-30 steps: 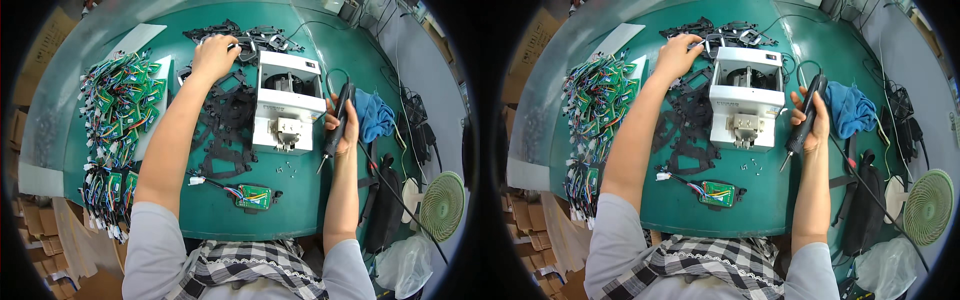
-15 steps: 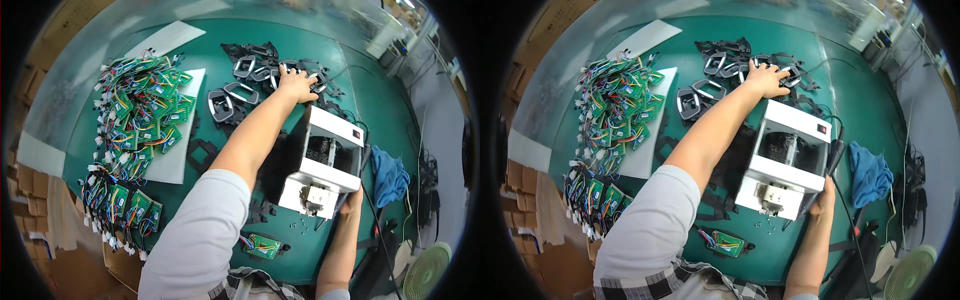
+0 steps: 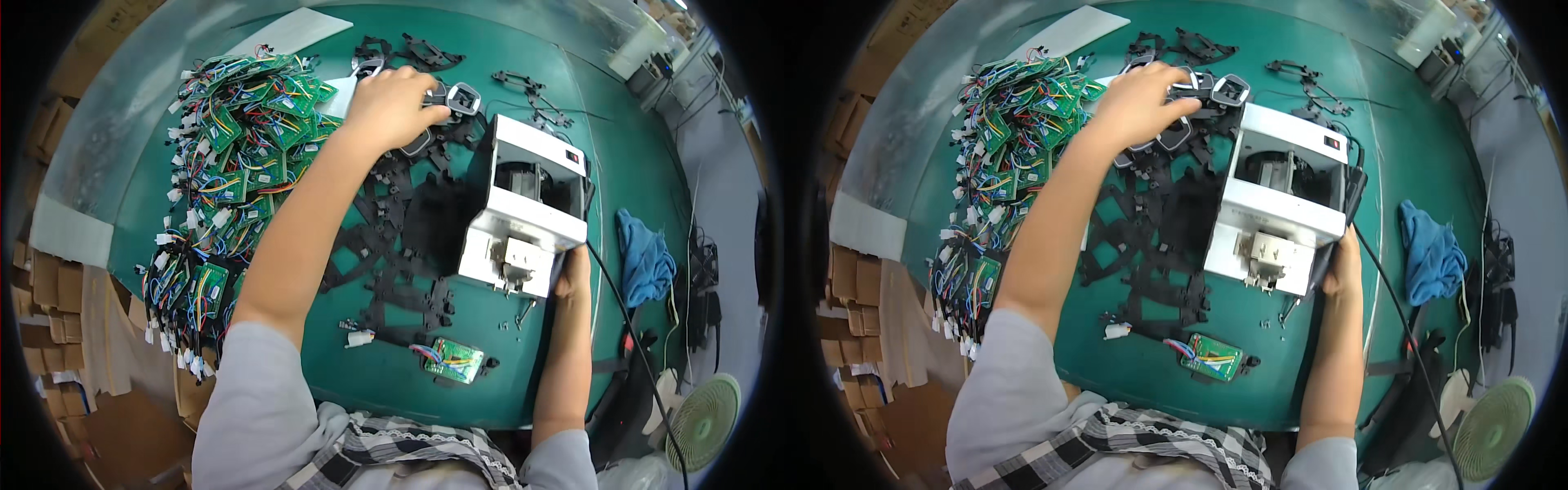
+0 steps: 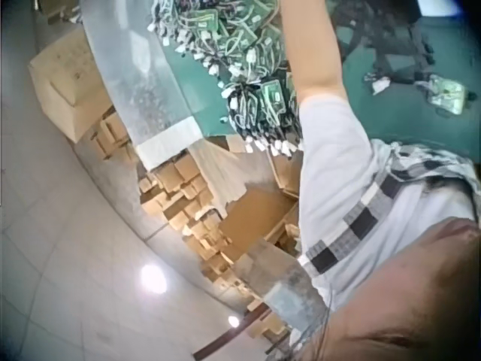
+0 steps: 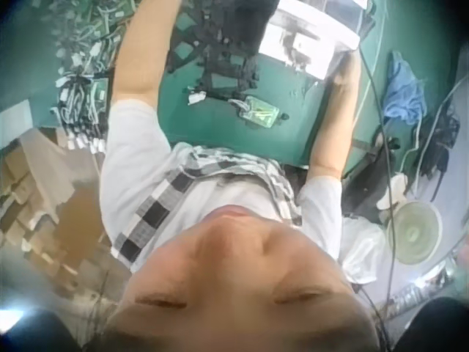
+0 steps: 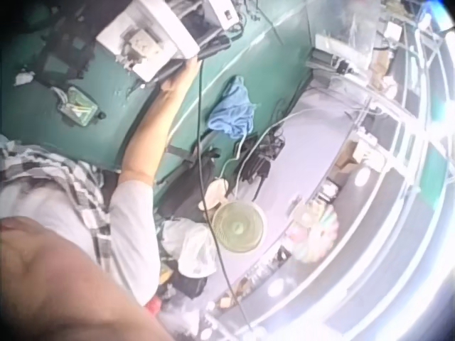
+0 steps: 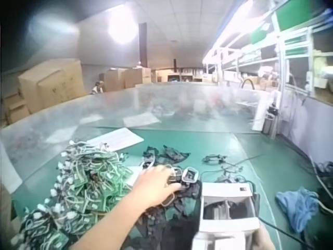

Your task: The person uses a handheld electric screwdriver to fasten screws into a green circuit board. They repeatedly pick up the board, align it with a black plastic frame on the table, and secure it with screws. The person then places the assembled unit aside and repeats the process with new components from a pile.

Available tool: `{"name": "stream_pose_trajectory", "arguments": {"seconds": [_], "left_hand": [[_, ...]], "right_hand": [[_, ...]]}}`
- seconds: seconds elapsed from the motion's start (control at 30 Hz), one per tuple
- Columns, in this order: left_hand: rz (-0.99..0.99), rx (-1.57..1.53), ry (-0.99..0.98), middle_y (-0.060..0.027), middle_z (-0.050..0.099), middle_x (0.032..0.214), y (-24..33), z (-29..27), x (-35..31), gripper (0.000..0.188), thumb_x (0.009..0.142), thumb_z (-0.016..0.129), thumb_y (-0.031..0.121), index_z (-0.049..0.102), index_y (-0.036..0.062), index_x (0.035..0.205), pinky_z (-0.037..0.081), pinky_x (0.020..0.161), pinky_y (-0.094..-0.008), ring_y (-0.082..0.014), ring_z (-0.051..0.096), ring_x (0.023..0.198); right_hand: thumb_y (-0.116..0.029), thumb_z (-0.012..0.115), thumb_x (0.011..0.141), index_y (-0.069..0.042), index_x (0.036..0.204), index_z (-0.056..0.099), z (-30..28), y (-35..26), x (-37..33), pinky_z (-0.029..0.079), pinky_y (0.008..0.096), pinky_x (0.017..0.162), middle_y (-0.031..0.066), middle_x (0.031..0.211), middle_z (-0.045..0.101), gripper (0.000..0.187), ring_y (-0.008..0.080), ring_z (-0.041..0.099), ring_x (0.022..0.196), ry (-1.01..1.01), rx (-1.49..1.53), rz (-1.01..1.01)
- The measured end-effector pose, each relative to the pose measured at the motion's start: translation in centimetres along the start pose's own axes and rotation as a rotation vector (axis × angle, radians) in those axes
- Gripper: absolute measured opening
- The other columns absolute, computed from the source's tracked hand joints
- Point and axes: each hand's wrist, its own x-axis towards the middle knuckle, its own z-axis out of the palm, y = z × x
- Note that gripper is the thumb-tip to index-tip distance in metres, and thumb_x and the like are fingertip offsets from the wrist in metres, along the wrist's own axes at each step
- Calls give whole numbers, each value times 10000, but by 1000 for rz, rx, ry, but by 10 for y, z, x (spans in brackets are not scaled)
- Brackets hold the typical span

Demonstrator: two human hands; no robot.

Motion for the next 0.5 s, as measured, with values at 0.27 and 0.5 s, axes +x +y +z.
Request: {"name": "stream_pose_trajectory", "arguments": {"seconds": [0.27,0.5], "left_hand": [[229,-348,-268,-60,633,1028,90,-44,-207,506,700,745,469,654,87,1020,409,898,-389,-242,580,990],[229,-248,-159,-29,589,998,104,-3,-261,477,653,784,403,637,108,998,363,950,-412,-210,555,982]], "right_hand": [[-193,579,879,-35,1148,539,24,-9,-22,554,331,711,111,1003,636,315,205,645,814,67,-101,-109],[-236,652,892,-66,1247,474,51,-40,-77,463,292,502,53,748,573,432,142,539,582,120,-126,-433]]}}
